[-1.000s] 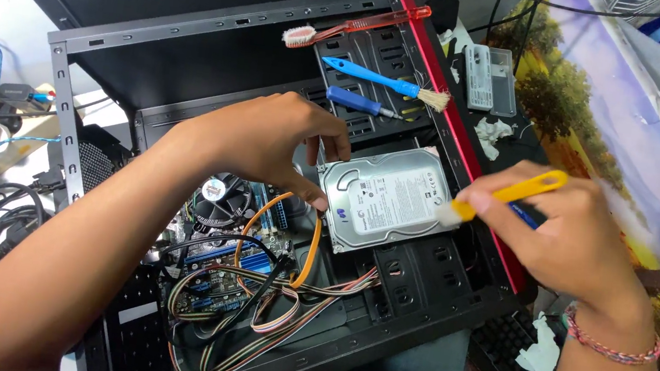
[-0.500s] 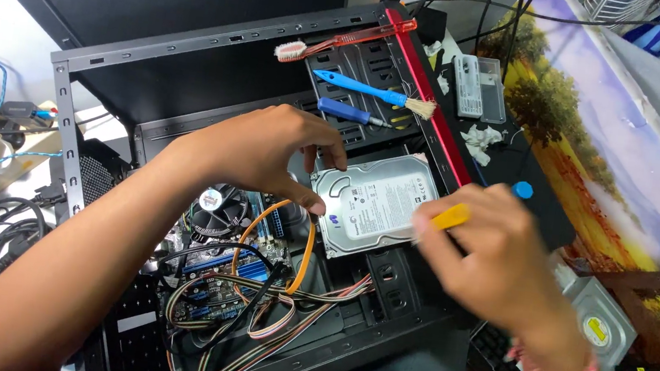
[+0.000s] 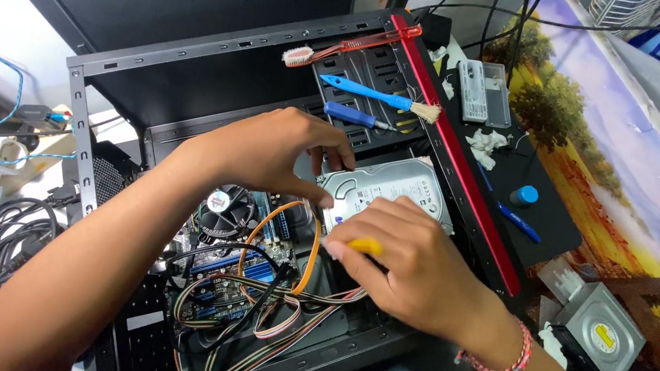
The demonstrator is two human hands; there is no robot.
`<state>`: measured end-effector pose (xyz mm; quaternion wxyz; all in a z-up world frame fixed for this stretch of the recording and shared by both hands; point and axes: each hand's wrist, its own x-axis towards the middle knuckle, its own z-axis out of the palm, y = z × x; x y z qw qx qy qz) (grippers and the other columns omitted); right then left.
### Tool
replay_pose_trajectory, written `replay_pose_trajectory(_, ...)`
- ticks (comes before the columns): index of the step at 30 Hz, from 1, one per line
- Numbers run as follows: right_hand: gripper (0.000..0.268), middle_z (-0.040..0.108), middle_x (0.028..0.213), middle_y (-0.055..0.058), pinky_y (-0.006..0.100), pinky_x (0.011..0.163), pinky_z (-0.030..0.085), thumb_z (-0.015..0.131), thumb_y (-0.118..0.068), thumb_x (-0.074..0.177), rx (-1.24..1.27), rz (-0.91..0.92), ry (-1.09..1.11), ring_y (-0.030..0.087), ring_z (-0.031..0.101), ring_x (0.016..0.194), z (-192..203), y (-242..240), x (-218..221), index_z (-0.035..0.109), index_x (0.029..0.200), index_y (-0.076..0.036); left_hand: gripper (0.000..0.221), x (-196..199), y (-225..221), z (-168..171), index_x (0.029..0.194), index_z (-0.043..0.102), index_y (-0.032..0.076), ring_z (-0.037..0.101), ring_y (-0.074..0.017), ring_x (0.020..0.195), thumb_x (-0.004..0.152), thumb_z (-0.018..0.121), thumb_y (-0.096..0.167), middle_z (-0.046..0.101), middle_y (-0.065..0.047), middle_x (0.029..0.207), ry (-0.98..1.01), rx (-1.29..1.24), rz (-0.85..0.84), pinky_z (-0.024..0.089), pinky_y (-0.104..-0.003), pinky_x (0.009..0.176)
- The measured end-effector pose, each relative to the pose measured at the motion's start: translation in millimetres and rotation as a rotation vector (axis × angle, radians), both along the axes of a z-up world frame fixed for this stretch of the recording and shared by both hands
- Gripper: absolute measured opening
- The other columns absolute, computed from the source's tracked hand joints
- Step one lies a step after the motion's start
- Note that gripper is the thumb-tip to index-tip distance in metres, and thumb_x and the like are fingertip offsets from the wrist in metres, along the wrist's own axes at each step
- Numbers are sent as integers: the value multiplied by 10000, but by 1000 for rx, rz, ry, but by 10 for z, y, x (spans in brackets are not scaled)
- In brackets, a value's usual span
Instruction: The person cleans the computer and installs a hard disk drive inside the case.
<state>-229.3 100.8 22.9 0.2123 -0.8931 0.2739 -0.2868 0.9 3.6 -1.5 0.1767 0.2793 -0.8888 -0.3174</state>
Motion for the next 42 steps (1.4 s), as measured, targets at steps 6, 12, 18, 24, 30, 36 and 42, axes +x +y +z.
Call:
replay_pose_trajectory(6, 117, 754, 960, 68, 363, 810, 533, 682, -131, 977, 52, 13, -65, 229, 706, 872, 28, -53, 16, 717, 962, -20, 291, 9, -8, -7, 1063, 724, 63, 768, -208, 867, 866, 760, 274, 771, -106, 950, -16, 35, 12, 603, -358, 765)
replay_pose_trajectory(12, 152, 770, 936, 78, 371, 748, 536, 694, -166, 950, 67, -67, 13, 242, 712, 812, 42, -135, 1, 748, 924, -26, 245, 31, -18, -49, 1077, 726, 75, 761, -247, 911, 915, 707, 257, 782, -102, 994, 10, -47, -6, 593, -379, 774)
replay_pose_trajectory(18, 175, 747, 911, 116, 392, 762, 546, 698, -173, 938, 88, -27, 47, 291, 706, 847, 1, -212, 33, 752, 912, -9, 292, 18, 2, 37, 1163, 688, 101, 768, -259, 888, 923, 665, 265, 789, -99, 975, -51, 40, 61, 585, -398, 757)
replay_pose_trajectory(24, 193, 750, 932, 112, 367, 768, 559, 671, -183, 953, 171, -25, 8, 274, 726, 848, 13, -259, 27, 736, 932, -3, 270, 53, -36, -46, 1130, 711, 99, 764, -265, 869, 919, 688, 267, 781, -105, 996, -20, -10, 14, 592, -398, 766)
replay_pose_trajectory(30, 162, 781, 898, 93, 368, 802, 558, 695, -170, 902, 230, 14, 118, 262, 739, 863, 83, -213, -91, 764, 899, -23, 285, 39, -4, 25, 1100, 731, 97, 763, -253, 843, 904, 711, 303, 777, -110, 988, -46, 3, 50, 596, -388, 744)
replay_pose_trajectory(36, 134, 786, 884, 92, 331, 813, 584, 713, -128, 899, 157, -143, 50, 221, 766, 828, 5, -216, -445, 751, 858, -6, 331, 37, -42, -57, 1087, 730, 77, 777, -197, 864, 868, 752, 324, 783, -96, 925, -17, 16, 29, 614, -351, 771)
replay_pose_trajectory(42, 127, 775, 864, 93, 332, 753, 569, 671, -83, 947, 77, -335, -8, 217, 756, 807, 1, -250, -794, 744, 877, -6, 343, 13, -38, -17, 1057, 740, 72, 773, -194, 864, 841, 786, 334, 780, -92, 927, -18, 13, 40, 610, -351, 756)
